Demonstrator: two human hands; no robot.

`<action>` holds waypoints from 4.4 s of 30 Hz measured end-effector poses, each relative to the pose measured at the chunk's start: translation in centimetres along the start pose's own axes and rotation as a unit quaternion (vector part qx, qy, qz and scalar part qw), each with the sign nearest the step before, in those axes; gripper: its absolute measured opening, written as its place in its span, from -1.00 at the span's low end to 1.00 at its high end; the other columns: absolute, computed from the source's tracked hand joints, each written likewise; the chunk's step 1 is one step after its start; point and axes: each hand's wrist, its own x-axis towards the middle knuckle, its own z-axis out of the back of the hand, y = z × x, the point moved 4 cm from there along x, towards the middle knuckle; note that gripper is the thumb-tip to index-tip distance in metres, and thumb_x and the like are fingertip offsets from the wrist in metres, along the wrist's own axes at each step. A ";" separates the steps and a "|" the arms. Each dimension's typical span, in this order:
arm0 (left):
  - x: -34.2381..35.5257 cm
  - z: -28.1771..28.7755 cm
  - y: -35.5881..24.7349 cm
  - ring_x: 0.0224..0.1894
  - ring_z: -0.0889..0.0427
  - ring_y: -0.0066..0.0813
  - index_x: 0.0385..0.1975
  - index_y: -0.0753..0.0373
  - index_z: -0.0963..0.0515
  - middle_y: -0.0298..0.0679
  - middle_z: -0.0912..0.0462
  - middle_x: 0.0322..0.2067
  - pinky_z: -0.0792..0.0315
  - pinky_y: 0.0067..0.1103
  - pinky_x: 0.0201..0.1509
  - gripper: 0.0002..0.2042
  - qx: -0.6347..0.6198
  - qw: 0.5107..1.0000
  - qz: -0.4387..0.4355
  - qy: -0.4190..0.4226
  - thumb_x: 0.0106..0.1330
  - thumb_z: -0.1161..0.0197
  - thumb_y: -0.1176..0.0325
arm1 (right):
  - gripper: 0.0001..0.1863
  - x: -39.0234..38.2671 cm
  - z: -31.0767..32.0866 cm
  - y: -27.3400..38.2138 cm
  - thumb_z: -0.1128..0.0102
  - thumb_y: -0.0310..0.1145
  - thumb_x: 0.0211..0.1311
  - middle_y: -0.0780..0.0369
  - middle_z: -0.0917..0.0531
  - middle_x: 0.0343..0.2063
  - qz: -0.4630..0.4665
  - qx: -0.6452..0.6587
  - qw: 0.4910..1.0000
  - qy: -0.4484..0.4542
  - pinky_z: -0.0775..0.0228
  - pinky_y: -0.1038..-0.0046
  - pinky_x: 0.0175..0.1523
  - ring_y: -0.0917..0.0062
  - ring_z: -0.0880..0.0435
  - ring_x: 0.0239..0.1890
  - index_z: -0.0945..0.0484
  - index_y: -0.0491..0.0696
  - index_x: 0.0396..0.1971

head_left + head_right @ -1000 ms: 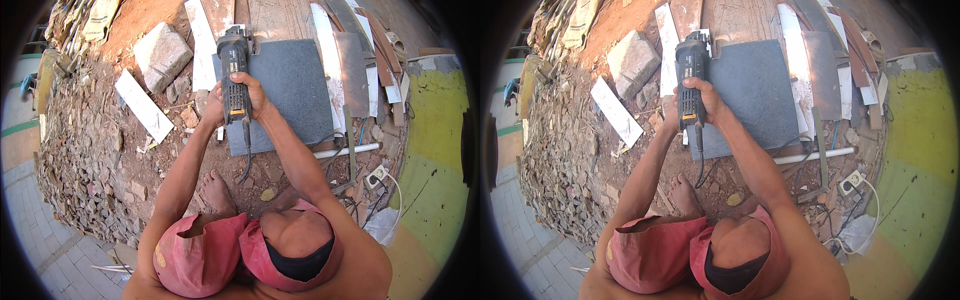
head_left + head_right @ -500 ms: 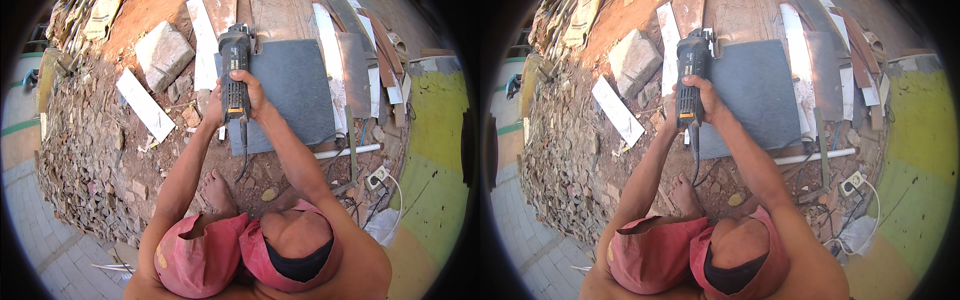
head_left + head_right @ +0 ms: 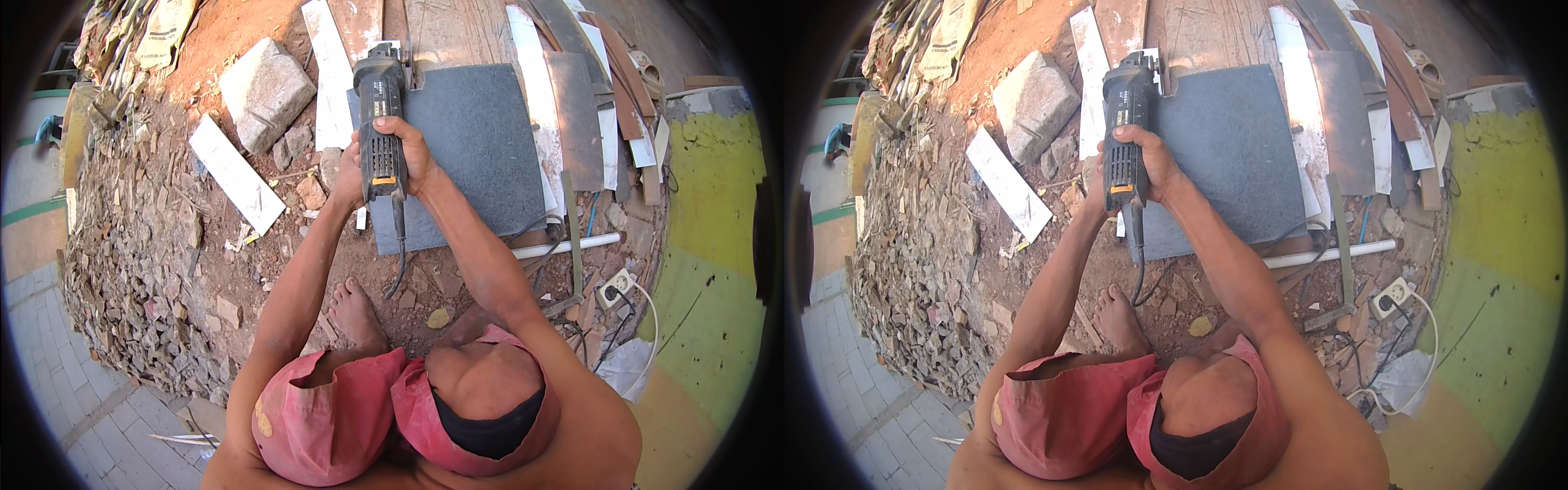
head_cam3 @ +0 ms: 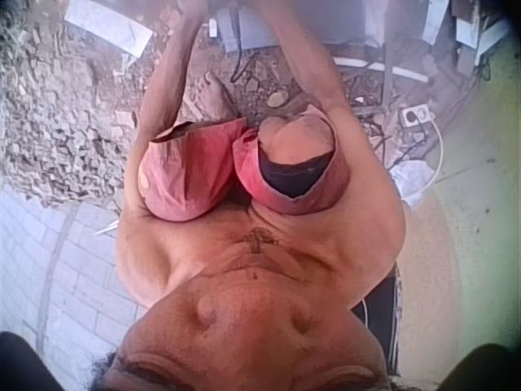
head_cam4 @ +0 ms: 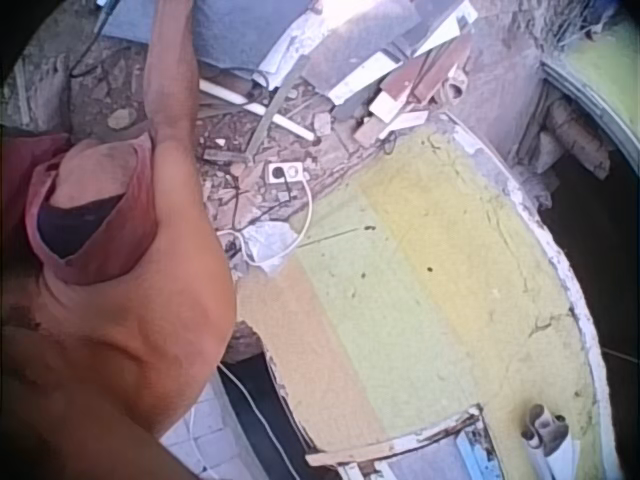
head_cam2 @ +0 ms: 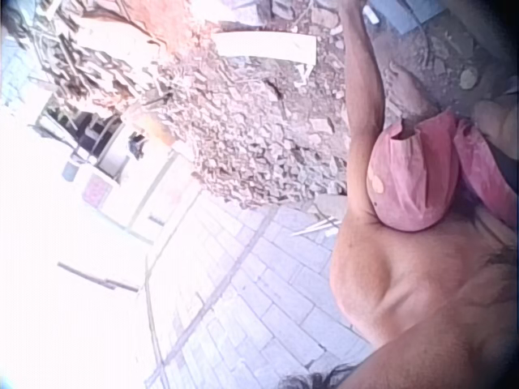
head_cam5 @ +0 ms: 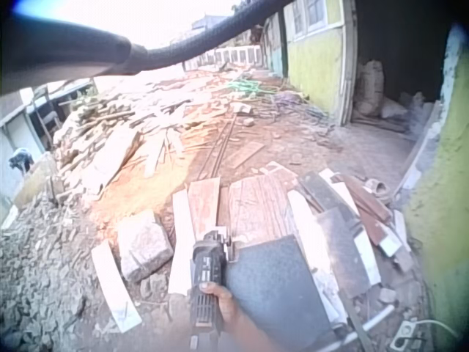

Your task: The person uses an angle grinder to grind the edges of several rectangular tiles. They hold each tile with one hand and operate the grinder with the other, moving the tool along the edges to smooth or shape them. The tiles are handled one at a time and placed back on the ground after grinding.

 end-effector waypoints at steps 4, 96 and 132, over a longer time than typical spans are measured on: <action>0.0 0.0 0.2 -0.29 -0.65 -0.55 -0.04 0.31 -0.40 -0.27 -0.57 -0.24 -0.64 -0.64 -0.27 -0.70 -0.008 1.000 -0.015 0.004 0.25 -0.24 0.50 | -0.50 -0.2 0.0 0.0 -0.17 -0.12 0.10 0.10 -0.60 -0.47 0.001 -0.004 1.000 -0.003 -0.62 0.53 -0.37 0.47 -0.68 -0.47 -0.48 -0.32 -0.22; -5.4 1.1 -5.7 -0.08 -0.53 -0.46 0.05 0.35 -0.32 -0.13 -0.50 -0.15 -0.48 -0.51 -0.02 -0.60 0.236 0.953 -0.122 -0.144 0.43 -0.10 0.16 | -0.53 -3.3 -1.8 2.6 -0.25 -0.24 0.05 0.08 -0.66 -0.44 0.052 -0.139 0.989 0.011 -0.68 0.53 -0.38 0.50 -0.71 -0.49 -0.50 -0.33 -0.17; -2.1 -0.7 1.9 -0.20 -0.66 -0.38 0.01 0.37 -0.41 -0.12 -0.61 -0.15 -0.61 -0.45 -0.14 -0.65 -0.065 0.992 0.087 -0.068 0.41 -0.15 0.22 | -0.48 -2.9 -0.2 4.4 -0.44 -0.40 -0.18 0.25 -0.55 -0.43 0.091 -0.474 0.864 -0.143 -0.45 0.51 -0.34 0.59 -0.54 -0.45 -0.42 -0.21 -0.18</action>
